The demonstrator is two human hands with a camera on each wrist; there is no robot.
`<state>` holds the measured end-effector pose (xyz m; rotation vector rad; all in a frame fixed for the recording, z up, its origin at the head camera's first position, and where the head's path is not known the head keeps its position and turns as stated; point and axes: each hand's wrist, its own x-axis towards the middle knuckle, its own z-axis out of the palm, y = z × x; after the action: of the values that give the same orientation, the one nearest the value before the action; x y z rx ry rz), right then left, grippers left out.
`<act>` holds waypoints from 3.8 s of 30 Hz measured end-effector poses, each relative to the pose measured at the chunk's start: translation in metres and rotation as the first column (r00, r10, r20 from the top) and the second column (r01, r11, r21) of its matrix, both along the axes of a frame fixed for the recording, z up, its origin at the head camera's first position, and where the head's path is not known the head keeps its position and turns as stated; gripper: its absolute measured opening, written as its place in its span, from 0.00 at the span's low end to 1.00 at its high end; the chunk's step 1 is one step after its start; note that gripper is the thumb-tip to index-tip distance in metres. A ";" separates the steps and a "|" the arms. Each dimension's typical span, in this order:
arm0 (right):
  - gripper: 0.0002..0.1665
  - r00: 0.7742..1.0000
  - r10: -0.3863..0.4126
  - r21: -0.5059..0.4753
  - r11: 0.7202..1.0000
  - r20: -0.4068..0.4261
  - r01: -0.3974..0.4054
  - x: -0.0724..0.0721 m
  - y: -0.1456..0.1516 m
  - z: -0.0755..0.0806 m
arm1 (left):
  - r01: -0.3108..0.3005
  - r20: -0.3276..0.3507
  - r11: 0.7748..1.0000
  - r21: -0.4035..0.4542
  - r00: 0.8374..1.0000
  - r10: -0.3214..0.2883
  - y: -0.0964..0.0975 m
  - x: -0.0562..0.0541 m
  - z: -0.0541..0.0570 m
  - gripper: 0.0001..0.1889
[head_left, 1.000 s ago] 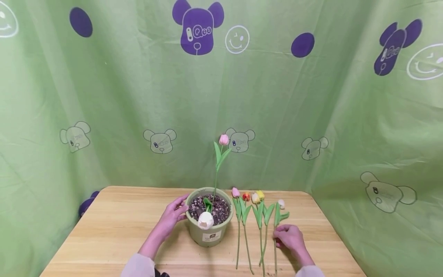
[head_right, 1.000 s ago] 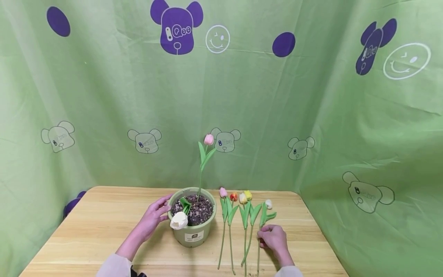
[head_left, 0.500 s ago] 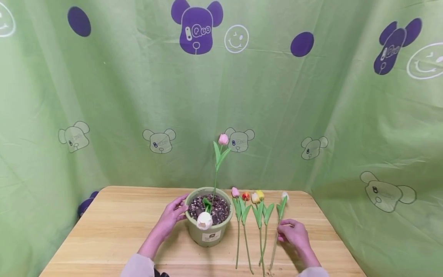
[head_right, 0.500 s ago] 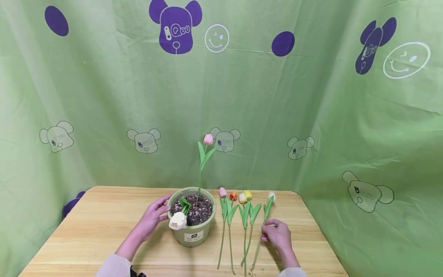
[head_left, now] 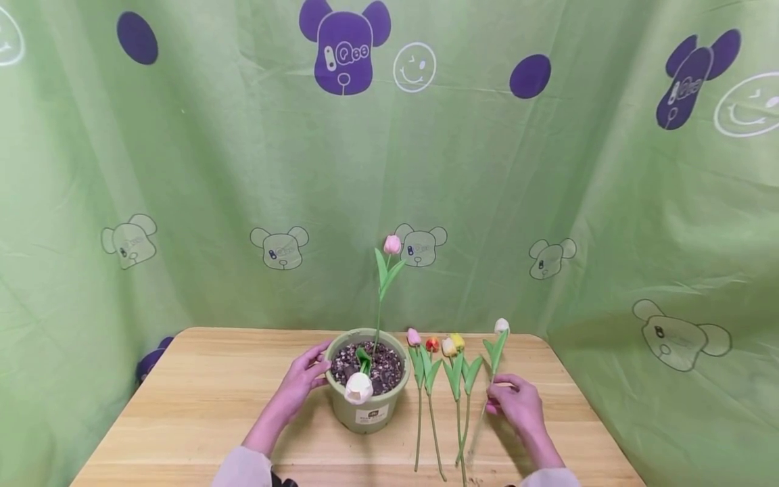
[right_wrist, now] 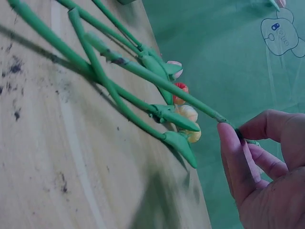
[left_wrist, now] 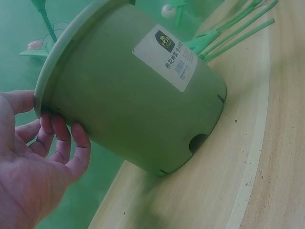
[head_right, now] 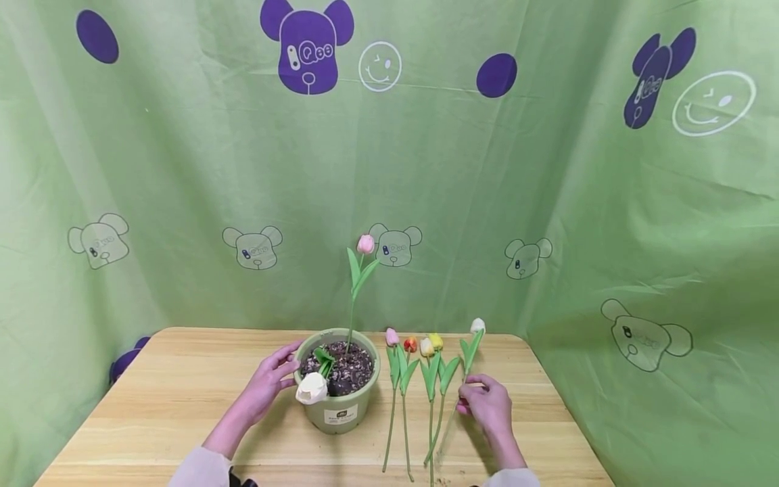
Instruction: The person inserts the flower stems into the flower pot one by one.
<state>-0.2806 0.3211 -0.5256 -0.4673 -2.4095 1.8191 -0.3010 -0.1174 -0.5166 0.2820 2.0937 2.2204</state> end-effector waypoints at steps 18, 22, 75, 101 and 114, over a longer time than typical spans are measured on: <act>0.27 0.990 0.014 -0.077 0.997 -0.142 -0.025 -0.001 -0.025 0.037 | 0.010 0.001 1.000 -0.002 1.000 -0.010 -0.001 0.000 -0.001 0.30; 0.28 0.983 0.008 -0.126 0.992 -0.183 -0.032 -0.003 -0.031 0.047 | 0.014 -0.002 1.000 -0.004 1.000 -0.014 0.000 0.000 0.000 0.30; 0.17 0.775 -0.077 -0.106 0.994 -0.627 0.013 -0.060 -0.157 0.085 | 0.008 -0.016 1.000 -0.009 1.000 -0.008 -0.001 0.000 -0.003 0.30; 0.16 0.778 0.011 0.031 0.999 -0.629 0.012 -0.064 -0.171 0.069 | 0.016 -0.013 1.000 -0.005 1.000 -0.017 -0.002 0.000 -0.003 0.30; 0.16 0.771 0.027 0.058 0.998 -0.637 0.013 -0.064 -0.178 0.061 | 0.016 -0.007 1.000 0.003 1.000 -0.016 -0.001 -0.001 -0.003 0.30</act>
<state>-0.3444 0.1430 -0.4644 0.1636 -1.9667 1.5541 -0.3021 -0.1184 -0.5198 0.3064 2.0846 2.2169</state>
